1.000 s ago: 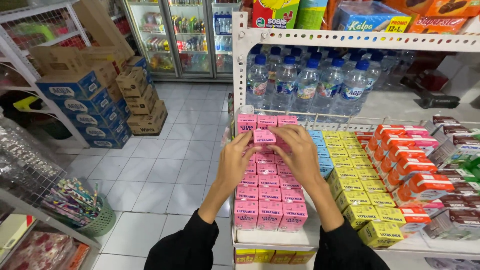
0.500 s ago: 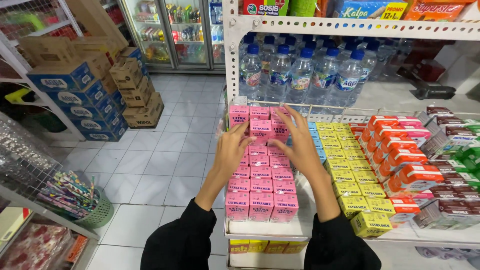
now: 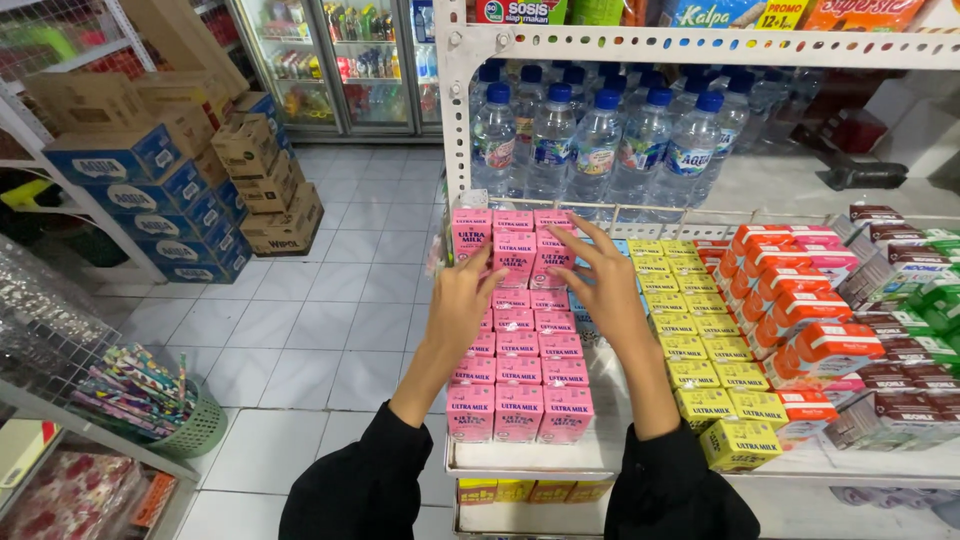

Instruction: Stocking and organizing small milk cartons on grocery store shelves, including wiping down products with a cloth.

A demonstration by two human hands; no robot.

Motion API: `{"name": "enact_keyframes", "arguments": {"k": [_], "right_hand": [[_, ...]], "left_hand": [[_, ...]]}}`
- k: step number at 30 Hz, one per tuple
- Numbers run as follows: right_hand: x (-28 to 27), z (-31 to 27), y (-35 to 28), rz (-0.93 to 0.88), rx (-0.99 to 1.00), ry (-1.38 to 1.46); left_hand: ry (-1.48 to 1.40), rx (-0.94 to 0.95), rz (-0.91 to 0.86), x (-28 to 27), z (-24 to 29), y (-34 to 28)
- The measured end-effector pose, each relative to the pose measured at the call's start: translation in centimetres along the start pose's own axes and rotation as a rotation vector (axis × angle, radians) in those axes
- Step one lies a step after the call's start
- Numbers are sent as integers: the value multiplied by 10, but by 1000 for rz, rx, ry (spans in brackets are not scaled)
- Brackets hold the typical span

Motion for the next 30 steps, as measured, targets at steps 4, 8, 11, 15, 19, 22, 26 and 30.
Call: {"name": "enact_keyframes", "arguments": {"k": [4, 8, 11, 15, 19, 22, 26, 30], "right_hand": [[1, 1, 0, -7, -8, 38], [-1, 0, -1, 5, -6, 7], [-2, -2, 0, 1, -24, 36], [-1, 2, 0, 12, 13, 0], [-4, 3, 1, 44, 7, -10], [-2, 11, 1, 15, 44, 55], [-2, 10, 2, 12, 26, 59], [0, 12, 2, 8, 33, 58]], "left_hand": [[93, -113, -58, 2, 4, 1], [204, -126, -69, -6, 26, 1], [398, 50, -57, -12, 52, 15], [656, 383, -92, 7, 49, 18], [648, 403, -183, 20, 41, 17], [512, 323, -235, 17, 43, 17], [419, 305, -226, 17, 42, 16], [329, 334, -183, 12, 48, 14]]}}
Point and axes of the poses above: each hand's wrist, its own y-axis towards the middle knuckle, its own x-axis out of the palm, z = x × y, the point moved 9 cm from there along y, towards the middle knuckle, and after that the axes turned 7 degrees about x, right-handed, at the moved point
